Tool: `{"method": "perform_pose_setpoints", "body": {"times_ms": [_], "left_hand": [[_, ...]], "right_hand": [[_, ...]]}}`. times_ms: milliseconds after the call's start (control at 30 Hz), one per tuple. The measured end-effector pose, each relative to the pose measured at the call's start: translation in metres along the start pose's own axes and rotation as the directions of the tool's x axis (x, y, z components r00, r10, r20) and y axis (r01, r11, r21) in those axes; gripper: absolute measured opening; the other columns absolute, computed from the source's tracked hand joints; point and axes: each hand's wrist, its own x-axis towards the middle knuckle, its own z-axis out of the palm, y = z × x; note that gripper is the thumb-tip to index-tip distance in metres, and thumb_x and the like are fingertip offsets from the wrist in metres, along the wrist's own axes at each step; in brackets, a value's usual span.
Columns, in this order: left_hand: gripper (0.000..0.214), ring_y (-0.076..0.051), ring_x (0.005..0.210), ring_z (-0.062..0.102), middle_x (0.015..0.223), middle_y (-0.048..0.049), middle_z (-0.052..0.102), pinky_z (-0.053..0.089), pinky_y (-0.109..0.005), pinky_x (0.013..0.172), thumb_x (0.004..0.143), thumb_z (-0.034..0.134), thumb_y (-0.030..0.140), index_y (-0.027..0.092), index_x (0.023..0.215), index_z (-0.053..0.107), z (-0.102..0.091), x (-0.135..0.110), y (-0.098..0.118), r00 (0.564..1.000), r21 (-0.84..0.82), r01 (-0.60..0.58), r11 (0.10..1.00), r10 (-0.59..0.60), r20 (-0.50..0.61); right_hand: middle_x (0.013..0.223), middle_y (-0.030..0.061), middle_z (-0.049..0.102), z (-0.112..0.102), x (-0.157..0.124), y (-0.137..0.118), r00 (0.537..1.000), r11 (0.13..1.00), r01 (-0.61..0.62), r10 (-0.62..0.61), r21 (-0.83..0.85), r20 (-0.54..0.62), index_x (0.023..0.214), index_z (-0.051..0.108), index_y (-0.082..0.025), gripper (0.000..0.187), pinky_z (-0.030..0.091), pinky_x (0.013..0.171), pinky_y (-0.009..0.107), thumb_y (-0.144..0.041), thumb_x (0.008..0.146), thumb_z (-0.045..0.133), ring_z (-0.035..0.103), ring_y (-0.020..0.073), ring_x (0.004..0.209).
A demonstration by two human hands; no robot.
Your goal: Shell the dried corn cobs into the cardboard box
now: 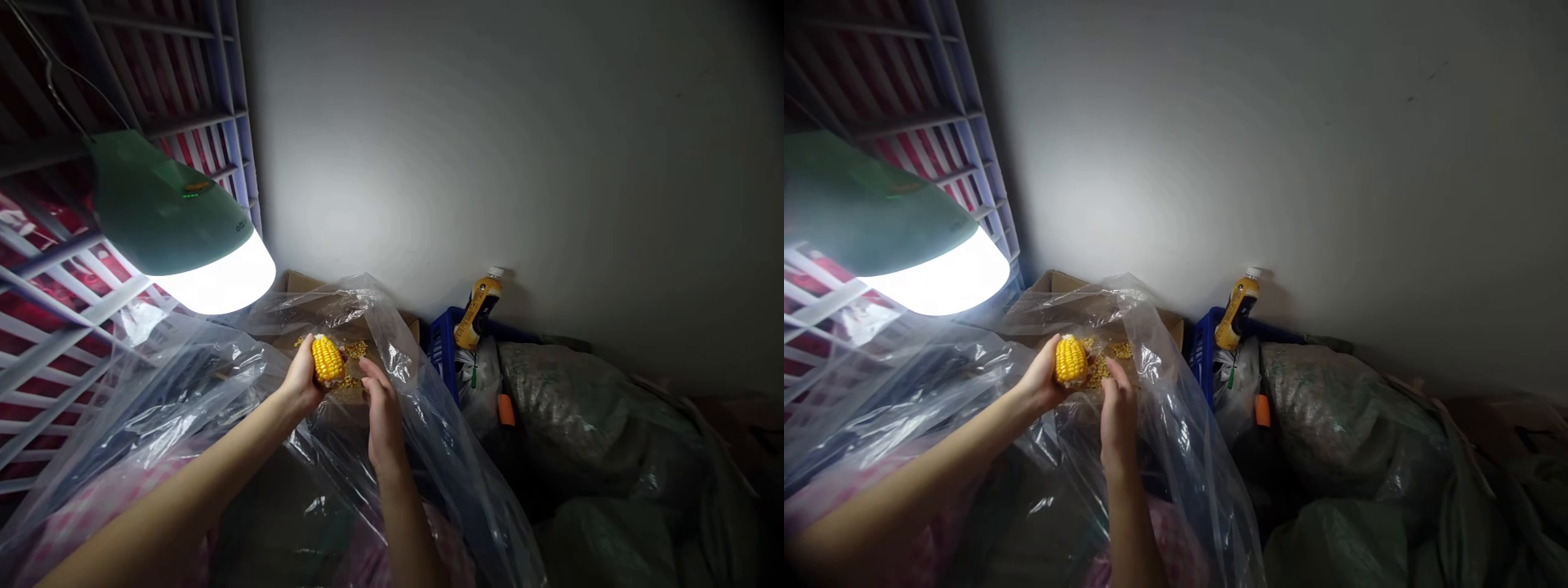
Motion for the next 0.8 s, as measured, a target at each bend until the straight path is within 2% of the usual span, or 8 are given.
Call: {"method": "perform_pose_setpoints", "body": {"times_ms": [67, 133, 200, 367, 467, 567, 800], "left_hand": [[0.034, -0.014, 0.048, 0.057, 0.062, -0.0039, 0.058, 0.047, -0.025, 0.046, 0.088, 0.033, 0.039, 0.014, 0.076, 0.052, 0.001, -0.001, -0.001, 1.000, 0.007, -0.025, 1.000, 0.025, 0.014], [0.034, -0.013, 0.046, 0.055, 0.061, -0.0037, 0.057, 0.046, -0.024, 0.046, 0.086, 0.038, 0.041, 0.013, 0.076, 0.054, 0.001, 0.000, -0.004, 0.998, 0.041, -0.066, 0.997, 0.066, 0.001], [0.033, -0.013, 0.047, 0.055, 0.061, -0.0034, 0.057, 0.046, -0.024, 0.046, 0.083, 0.044, 0.042, 0.012, 0.078, 0.055, 0.001, 0.002, -0.009, 0.993, 0.085, -0.114, 0.990, 0.115, -0.006], [0.033, -0.014, 0.054, 0.057, 0.065, -0.0041, 0.060, 0.046, -0.022, 0.050, 0.077, 0.052, 0.046, 0.013, 0.081, 0.058, 0.000, 0.002, -0.016, 0.975, 0.197, -0.217, 0.956, 0.222, -0.003], [0.032, -0.013, 0.056, 0.057, 0.067, -0.0033, 0.061, 0.045, -0.021, 0.051, 0.076, 0.054, 0.046, 0.014, 0.079, 0.058, 0.000, 0.000, -0.018, 0.956, 0.249, -0.282, 0.927, 0.294, -0.013], [0.032, -0.013, 0.057, 0.056, 0.066, -0.0023, 0.060, 0.043, -0.020, 0.051, 0.074, 0.056, 0.046, 0.015, 0.078, 0.058, -0.001, -0.001, -0.021, 0.931, 0.255, -0.354, 0.900, 0.365, 0.005], [0.029, -0.016, 0.061, 0.059, 0.067, -0.0037, 0.062, 0.045, -0.022, 0.054, 0.077, 0.053, 0.045, 0.016, 0.077, 0.058, -0.006, 0.006, -0.027, 0.944, 0.225, -0.316, 0.922, 0.328, -0.018]], "right_hand": [[0.104, 0.0030, 0.064, 0.000, -0.002, 0.000, 0.996, 0.997, -0.043, 0.048, -0.063, 0.081, 0.098, 0.063, -0.021, 0.032, 0.046, 0.074, 0.027, -0.025, 0.067, 0.054, 0.058, 0.0192, 0.096], [0.093, 0.0041, 0.066, 0.002, -0.004, 0.001, 0.968, 0.991, -0.124, 0.131, -0.043, 0.212, 0.098, 0.062, -0.020, 0.032, 0.047, 0.064, 0.028, -0.030, 0.068, 0.055, 0.062, 0.0190, 0.080], [0.086, 0.0039, 0.067, 0.003, -0.005, 0.002, 0.948, 0.989, -0.151, 0.147, -0.006, 0.281, 0.093, 0.063, -0.019, 0.029, 0.047, 0.062, 0.027, -0.030, 0.068, 0.056, 0.062, 0.0176, 0.074], [0.077, 0.0020, 0.066, 0.006, -0.003, 0.010, 0.970, 0.992, -0.120, 0.110, 0.033, 0.219, 0.080, 0.064, -0.017, 0.020, 0.046, 0.062, 0.025, -0.025, 0.065, 0.054, 0.059, 0.0157, 0.070], [0.069, 0.0001, 0.063, 0.008, -0.001, 0.017, 0.981, 0.992, -0.101, 0.085, 0.082, 0.174, 0.066, 0.061, -0.018, 0.010, 0.045, 0.060, 0.024, -0.022, 0.063, 0.052, 0.057, 0.0149, 0.068], [0.068, -0.0002, 0.062, 0.011, 0.000, 0.020, 0.984, 0.990, -0.091, 0.073, 0.104, 0.163, 0.062, 0.059, -0.018, 0.010, 0.044, 0.058, 0.023, -0.020, 0.062, 0.049, 0.056, 0.0147, 0.068], [0.070, -0.0011, 0.062, 0.014, 0.000, 0.022, 0.979, 0.981, -0.125, 0.097, 0.152, 0.181, 0.069, 0.061, -0.019, 0.018, 0.042, 0.057, 0.024, -0.019, 0.056, 0.048, 0.055, 0.0144, 0.068]]}}
